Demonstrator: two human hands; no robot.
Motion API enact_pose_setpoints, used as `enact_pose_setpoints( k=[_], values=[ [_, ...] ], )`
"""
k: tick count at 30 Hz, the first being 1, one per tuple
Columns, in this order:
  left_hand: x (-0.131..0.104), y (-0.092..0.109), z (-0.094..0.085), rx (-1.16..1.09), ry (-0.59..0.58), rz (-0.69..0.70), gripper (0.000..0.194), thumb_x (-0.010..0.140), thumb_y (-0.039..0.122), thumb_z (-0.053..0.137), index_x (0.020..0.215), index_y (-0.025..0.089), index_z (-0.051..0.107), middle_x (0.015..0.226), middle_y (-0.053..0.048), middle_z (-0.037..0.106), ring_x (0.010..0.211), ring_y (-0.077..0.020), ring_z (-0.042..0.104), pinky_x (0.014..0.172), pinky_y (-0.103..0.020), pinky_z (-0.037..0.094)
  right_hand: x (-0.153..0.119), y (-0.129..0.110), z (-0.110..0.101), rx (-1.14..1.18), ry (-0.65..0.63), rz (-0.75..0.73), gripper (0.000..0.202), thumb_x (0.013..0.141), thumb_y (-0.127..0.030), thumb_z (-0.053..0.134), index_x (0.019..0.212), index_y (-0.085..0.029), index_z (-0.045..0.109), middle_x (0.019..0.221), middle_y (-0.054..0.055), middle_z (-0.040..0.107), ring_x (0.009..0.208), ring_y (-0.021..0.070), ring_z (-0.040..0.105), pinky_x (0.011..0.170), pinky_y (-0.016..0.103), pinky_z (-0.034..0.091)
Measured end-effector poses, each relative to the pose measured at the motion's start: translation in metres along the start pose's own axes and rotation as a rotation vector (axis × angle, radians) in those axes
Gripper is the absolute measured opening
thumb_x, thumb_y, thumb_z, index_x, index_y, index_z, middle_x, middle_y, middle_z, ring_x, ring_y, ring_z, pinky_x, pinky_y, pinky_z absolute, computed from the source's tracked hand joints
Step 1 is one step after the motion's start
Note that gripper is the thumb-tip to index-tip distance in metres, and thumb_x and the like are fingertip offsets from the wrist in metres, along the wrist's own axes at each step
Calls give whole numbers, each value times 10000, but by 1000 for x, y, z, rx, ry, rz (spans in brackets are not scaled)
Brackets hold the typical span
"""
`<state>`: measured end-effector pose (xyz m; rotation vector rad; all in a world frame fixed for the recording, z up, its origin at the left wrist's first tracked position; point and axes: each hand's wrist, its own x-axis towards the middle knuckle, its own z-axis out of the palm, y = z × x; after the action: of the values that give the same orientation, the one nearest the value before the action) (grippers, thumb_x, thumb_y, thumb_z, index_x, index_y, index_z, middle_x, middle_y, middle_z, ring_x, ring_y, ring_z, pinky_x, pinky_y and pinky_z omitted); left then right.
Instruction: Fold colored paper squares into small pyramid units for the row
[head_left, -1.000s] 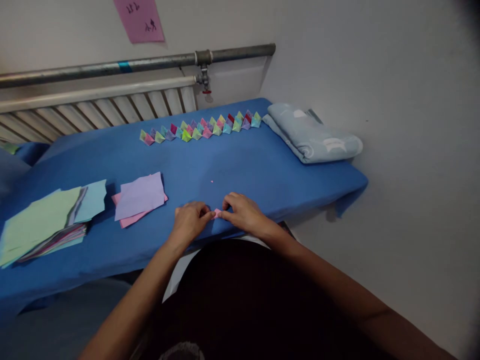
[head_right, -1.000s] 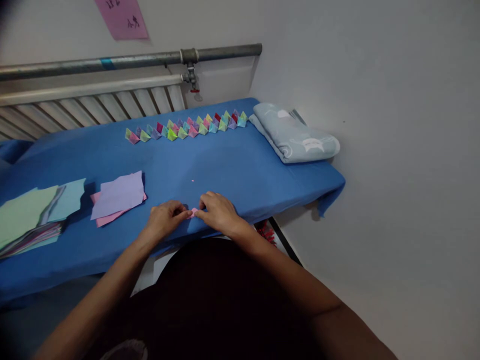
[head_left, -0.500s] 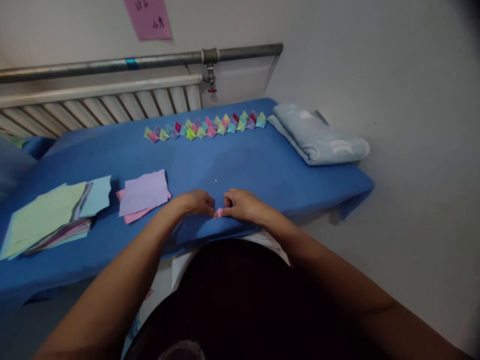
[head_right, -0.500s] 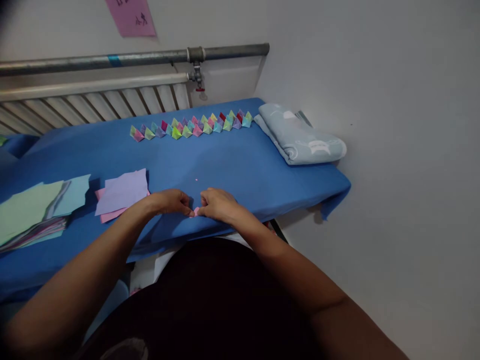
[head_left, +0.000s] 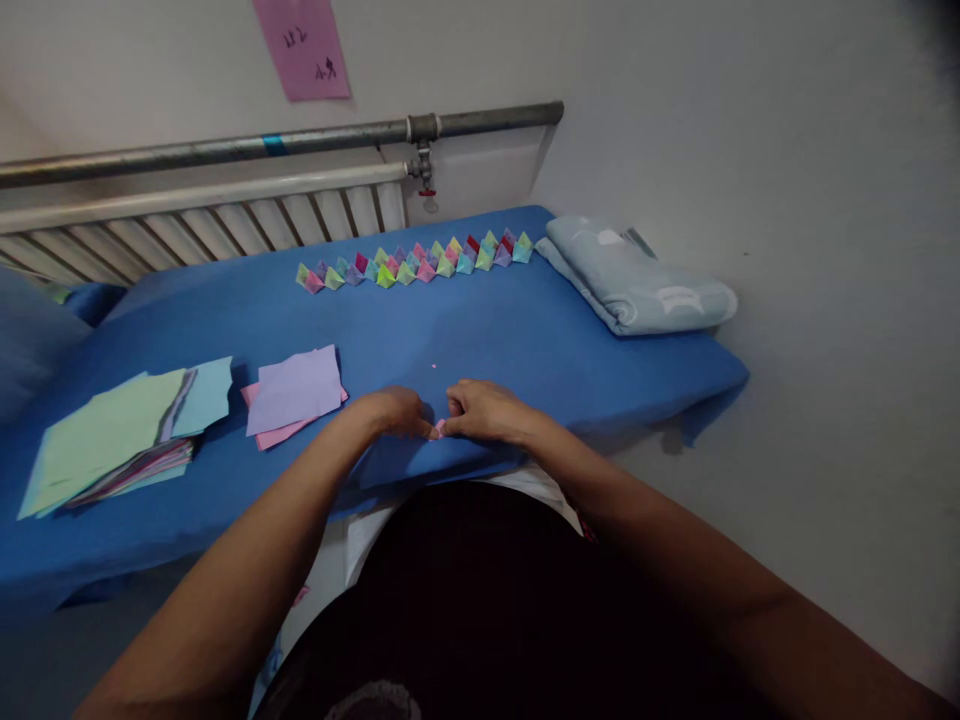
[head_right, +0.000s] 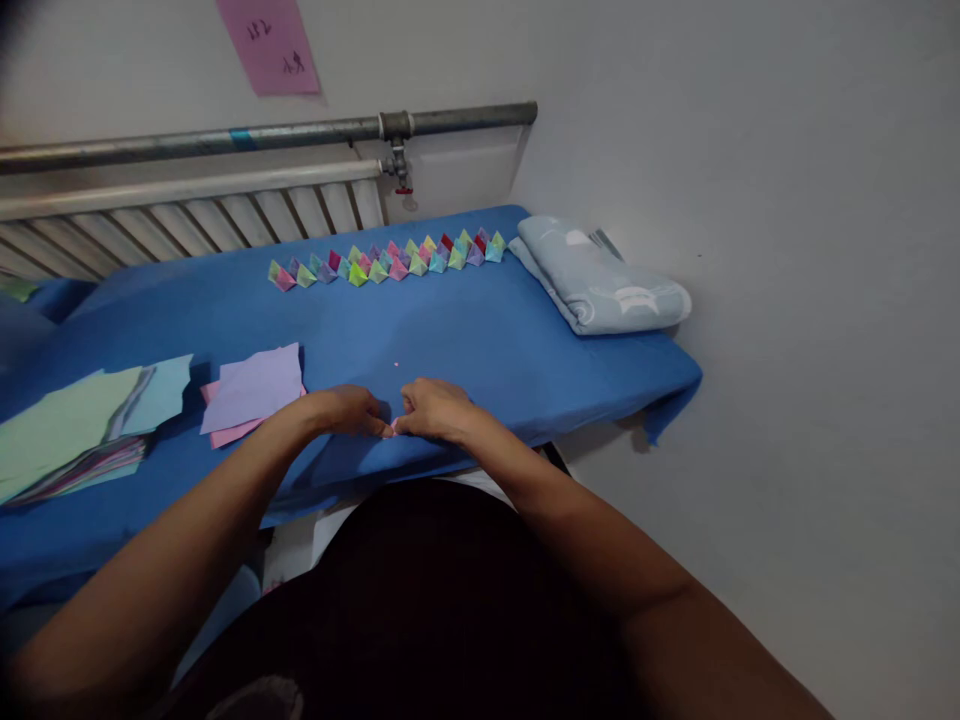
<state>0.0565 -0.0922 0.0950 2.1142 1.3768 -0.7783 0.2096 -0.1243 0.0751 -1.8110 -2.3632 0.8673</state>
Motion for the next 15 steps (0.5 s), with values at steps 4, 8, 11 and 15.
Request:
enact_pose_setpoints(
  k=[4,8,11,15],
  values=[
    [3,-9,7,3,36,29,409,804,551,531,897,200,719,743,-29,658,663,-161,546,604,-259,346,1,0,2,-16,-5,-6,230,756,-418,664,753,-208,570,878,14,610,694,130,489,549,256,278],
    [-1,-12,15,9,86,50,458,826,584,473,919,206,715,769,-35,661,684,-174,551,599,-268,335,-2,1,5,-30,1,-52,212,796,-413,630,803,-206,584,921,24,597,722,134,491,571,256,278],
    [-5,-13,17,21,112,58,493,833,609,442,917,204,712,763,-40,661,677,-179,552,588,-272,330,-3,8,5,8,13,-94,221,798,-417,629,796,-203,571,896,15,584,709,127,480,572,248,282],
    [-5,-15,18,23,132,62,524,832,638,414,915,207,700,753,-43,654,662,-179,547,566,-272,315,1,23,4,71,-2,-182,149,752,-298,659,781,-193,557,851,3,556,695,117,469,576,231,304]
  ],
)
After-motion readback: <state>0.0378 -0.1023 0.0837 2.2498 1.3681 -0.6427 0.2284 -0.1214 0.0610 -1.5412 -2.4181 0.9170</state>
